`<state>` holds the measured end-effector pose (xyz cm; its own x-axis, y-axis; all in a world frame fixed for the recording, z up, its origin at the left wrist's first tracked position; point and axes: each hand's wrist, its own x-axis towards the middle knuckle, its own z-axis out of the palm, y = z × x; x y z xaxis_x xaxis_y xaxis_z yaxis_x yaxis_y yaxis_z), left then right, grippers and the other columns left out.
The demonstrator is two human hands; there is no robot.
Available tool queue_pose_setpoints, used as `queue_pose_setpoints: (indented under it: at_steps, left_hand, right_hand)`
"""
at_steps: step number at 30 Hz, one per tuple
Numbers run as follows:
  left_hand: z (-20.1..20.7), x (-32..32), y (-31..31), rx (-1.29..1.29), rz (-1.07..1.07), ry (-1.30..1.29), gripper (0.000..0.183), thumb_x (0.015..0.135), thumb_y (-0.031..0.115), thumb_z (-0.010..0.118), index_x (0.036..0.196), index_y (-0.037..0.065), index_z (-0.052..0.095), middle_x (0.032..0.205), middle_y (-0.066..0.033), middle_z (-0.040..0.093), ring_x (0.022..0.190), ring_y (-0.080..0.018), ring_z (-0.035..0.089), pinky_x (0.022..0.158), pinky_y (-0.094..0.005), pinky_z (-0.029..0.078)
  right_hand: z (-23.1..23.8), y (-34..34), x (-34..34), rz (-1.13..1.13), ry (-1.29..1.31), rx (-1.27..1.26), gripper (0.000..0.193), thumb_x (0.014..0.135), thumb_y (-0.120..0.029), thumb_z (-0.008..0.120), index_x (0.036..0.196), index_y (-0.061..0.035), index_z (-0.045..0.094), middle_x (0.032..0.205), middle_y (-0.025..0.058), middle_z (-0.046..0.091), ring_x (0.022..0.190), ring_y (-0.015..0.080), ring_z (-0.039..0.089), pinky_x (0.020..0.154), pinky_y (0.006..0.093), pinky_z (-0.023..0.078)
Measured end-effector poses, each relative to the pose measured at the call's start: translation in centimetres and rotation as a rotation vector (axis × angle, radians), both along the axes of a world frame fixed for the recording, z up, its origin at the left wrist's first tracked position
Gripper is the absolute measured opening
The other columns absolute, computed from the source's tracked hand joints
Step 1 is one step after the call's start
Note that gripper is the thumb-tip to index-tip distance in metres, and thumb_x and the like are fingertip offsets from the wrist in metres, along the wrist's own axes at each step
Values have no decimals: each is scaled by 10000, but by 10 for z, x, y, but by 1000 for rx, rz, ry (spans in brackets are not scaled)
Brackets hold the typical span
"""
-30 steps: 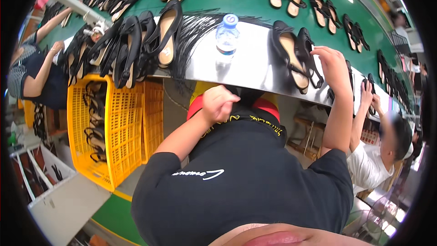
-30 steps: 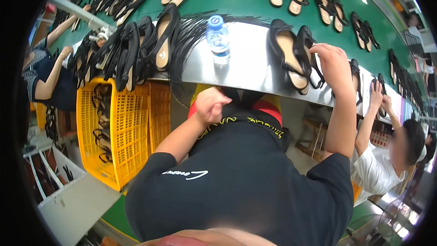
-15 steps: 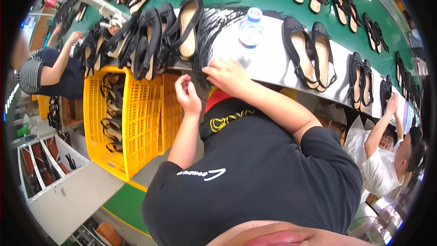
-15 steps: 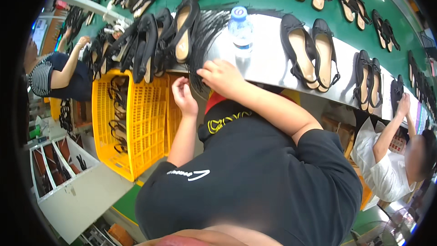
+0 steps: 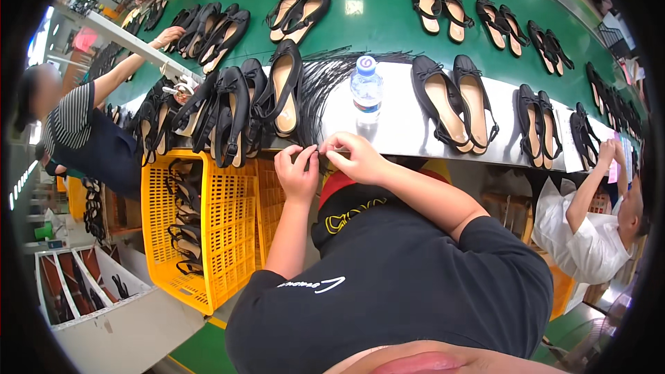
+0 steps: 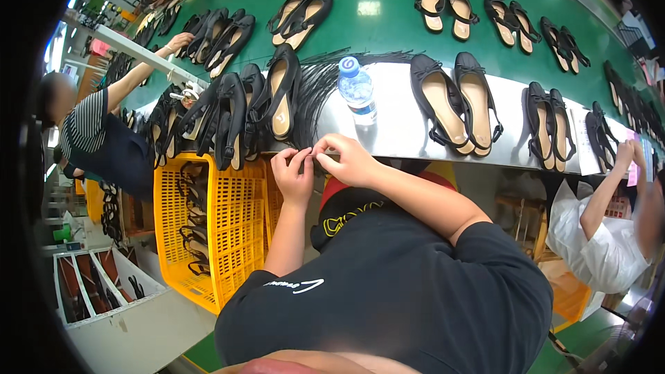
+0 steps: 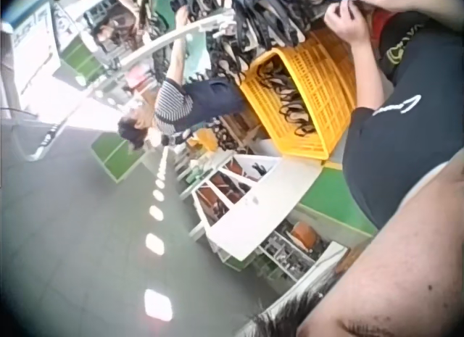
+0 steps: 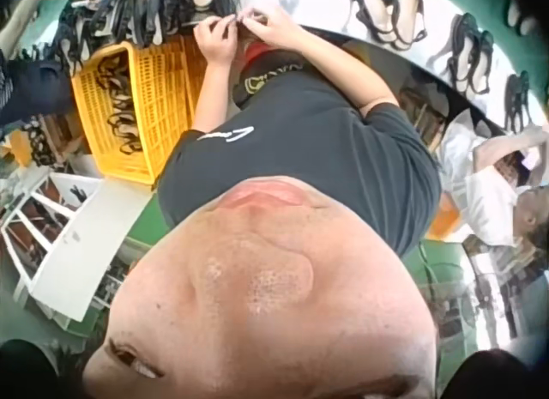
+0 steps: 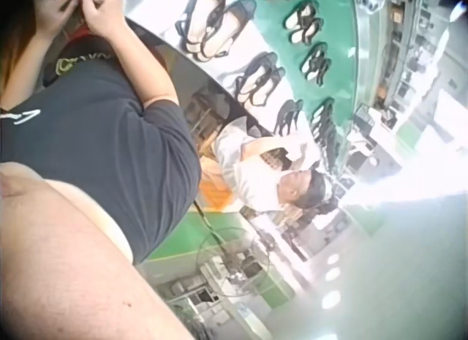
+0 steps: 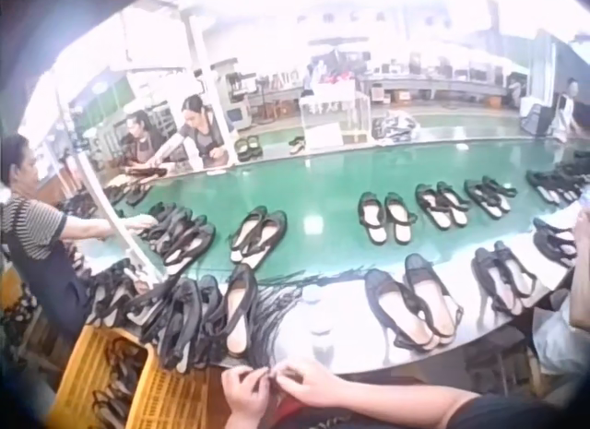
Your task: Attaching decorative bows or straps to black flat shoes on an assembly line.
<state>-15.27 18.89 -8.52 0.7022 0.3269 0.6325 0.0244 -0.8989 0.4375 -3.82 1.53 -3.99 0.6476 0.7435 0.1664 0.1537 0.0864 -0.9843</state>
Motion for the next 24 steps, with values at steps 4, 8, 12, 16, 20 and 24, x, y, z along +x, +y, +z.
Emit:
queue_pose_setpoints:
  at_steps: [4,8,12,16,20,24]
  left_hand:
    - [6,7,3,45,-9,-34,175,873,150,844,1046,169,824,1073,-79,673,1022,-313,633,906,-440,517]
    - [12,5,2,82,-42,-19,179,865,100,840,1038,137,821,1086,-92,679,998,-315,630,876,-428,528]
    - [16,1,-8,141,-79,-87,186,859,125,820,1043,149,811,1083,-71,688,1008,-307,648,886,-440,537]
    - [42,5,-46,91,-290,-229,126,828,38,736,944,85,751,966,-81,683,933,-311,655,856,-439,541]
    - [49,20,-73,-149,-527,-427,165,860,115,591,740,42,504,652,-89,482,566,-252,477,550,-371,386]
    - [58,37,-100,-289,-674,-254,149,759,69,567,651,30,473,587,-104,409,497,-240,398,503,-383,328]
  right_hand:
    - [19,-44,-4,45,38,188,74,1007,-95,626,1007,-41,575,1080,110,669,1114,251,668,1037,396,516]
    - [55,-112,-1,-14,-85,305,62,1041,-71,580,997,-55,540,1102,119,635,1150,277,626,1063,431,488]
    - [58,-189,1,114,370,326,58,1072,-94,593,1046,-59,555,837,57,636,762,152,601,708,312,497]
    - [50,-243,-4,-201,447,-62,53,1082,-117,634,1064,-88,594,846,-63,568,669,41,509,600,216,408]
    - [36,-313,-10,-305,459,-241,199,1123,-177,604,941,-103,575,811,-79,512,667,27,427,586,219,352]
    - [10,-386,-41,-347,587,-207,342,1131,-254,611,835,-128,495,722,-72,441,602,46,360,536,238,291]
